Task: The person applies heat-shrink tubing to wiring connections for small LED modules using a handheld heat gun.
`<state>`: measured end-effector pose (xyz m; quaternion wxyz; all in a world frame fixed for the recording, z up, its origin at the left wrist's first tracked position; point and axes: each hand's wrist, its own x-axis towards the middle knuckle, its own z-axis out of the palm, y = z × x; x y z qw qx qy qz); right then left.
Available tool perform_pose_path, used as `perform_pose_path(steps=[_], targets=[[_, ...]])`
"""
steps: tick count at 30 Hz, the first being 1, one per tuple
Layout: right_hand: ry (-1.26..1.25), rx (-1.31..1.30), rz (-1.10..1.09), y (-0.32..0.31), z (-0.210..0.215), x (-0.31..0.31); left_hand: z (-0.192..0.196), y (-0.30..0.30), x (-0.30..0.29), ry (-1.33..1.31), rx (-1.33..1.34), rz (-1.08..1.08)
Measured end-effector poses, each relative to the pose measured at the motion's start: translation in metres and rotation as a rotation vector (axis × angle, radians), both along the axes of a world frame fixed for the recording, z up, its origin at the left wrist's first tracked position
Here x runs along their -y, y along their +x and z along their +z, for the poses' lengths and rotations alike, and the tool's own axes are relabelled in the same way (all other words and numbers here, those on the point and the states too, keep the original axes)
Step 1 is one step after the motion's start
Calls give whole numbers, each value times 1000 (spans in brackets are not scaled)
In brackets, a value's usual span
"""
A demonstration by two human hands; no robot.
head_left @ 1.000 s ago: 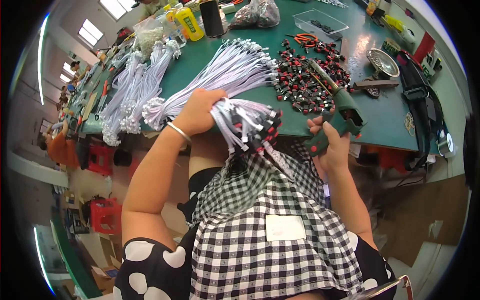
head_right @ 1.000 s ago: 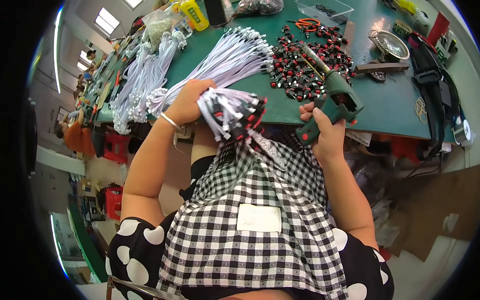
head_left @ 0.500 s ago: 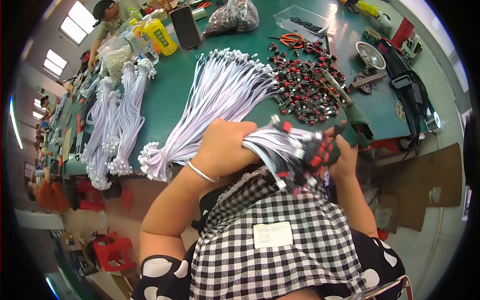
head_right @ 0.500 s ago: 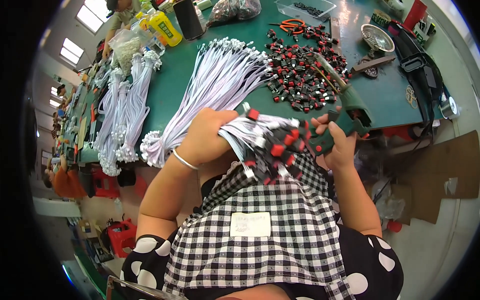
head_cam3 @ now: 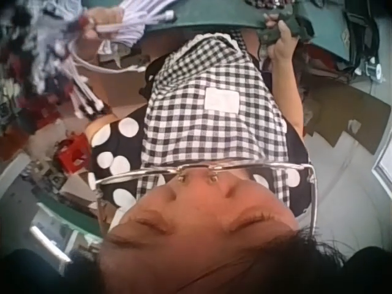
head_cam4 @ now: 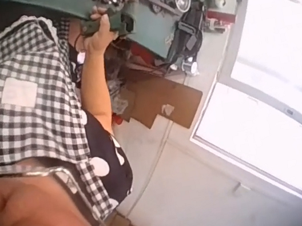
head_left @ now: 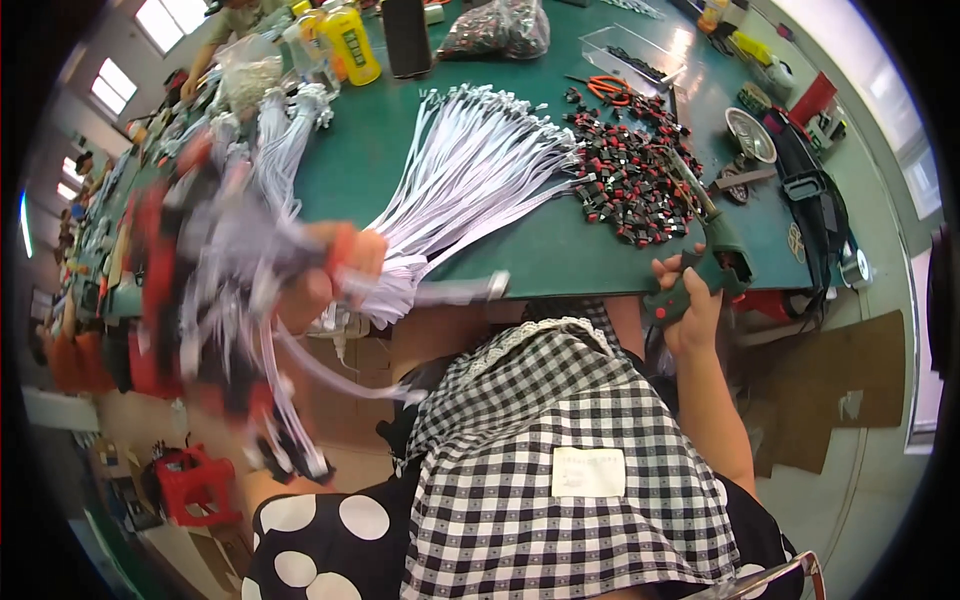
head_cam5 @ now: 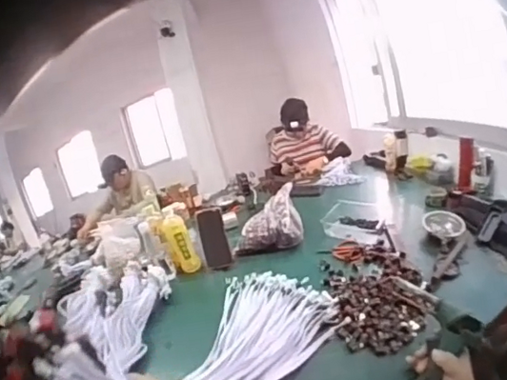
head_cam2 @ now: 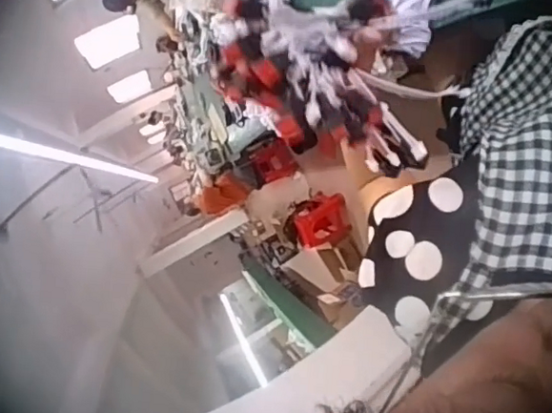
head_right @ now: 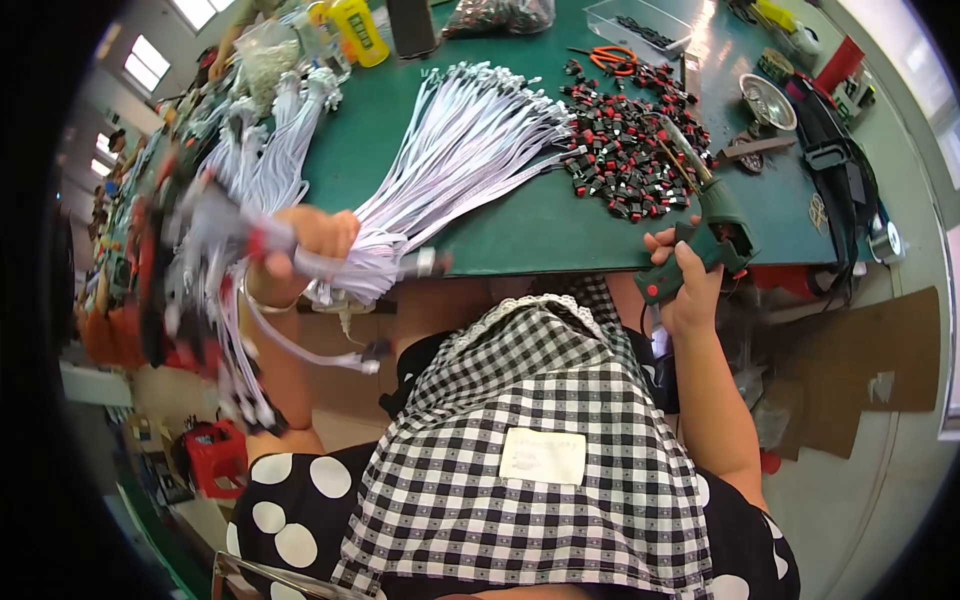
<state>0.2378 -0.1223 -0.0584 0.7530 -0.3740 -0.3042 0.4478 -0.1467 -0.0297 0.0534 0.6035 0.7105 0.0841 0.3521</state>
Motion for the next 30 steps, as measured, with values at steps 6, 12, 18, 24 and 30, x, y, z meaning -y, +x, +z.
perform_pose_path(steps=[6, 12, 18, 24, 30], targets=[[-5, 24, 86, 1, 0, -1, 37, -22, 76, 667, -1001, 26], [41, -180, 237, -21, 19, -4, 8, -18, 94, 1024, -1355, 126], [-23, -271, 511, -89, 31, -41, -2, -42, 88, 1158, -1450, 207], [-120, -256, 458, -109, 22, -50, -2, -53, 82, 1162, -1405, 199], [-63, -185, 543, -106, 18, -60, -10, -79, 80, 1272, -1310, 291]])
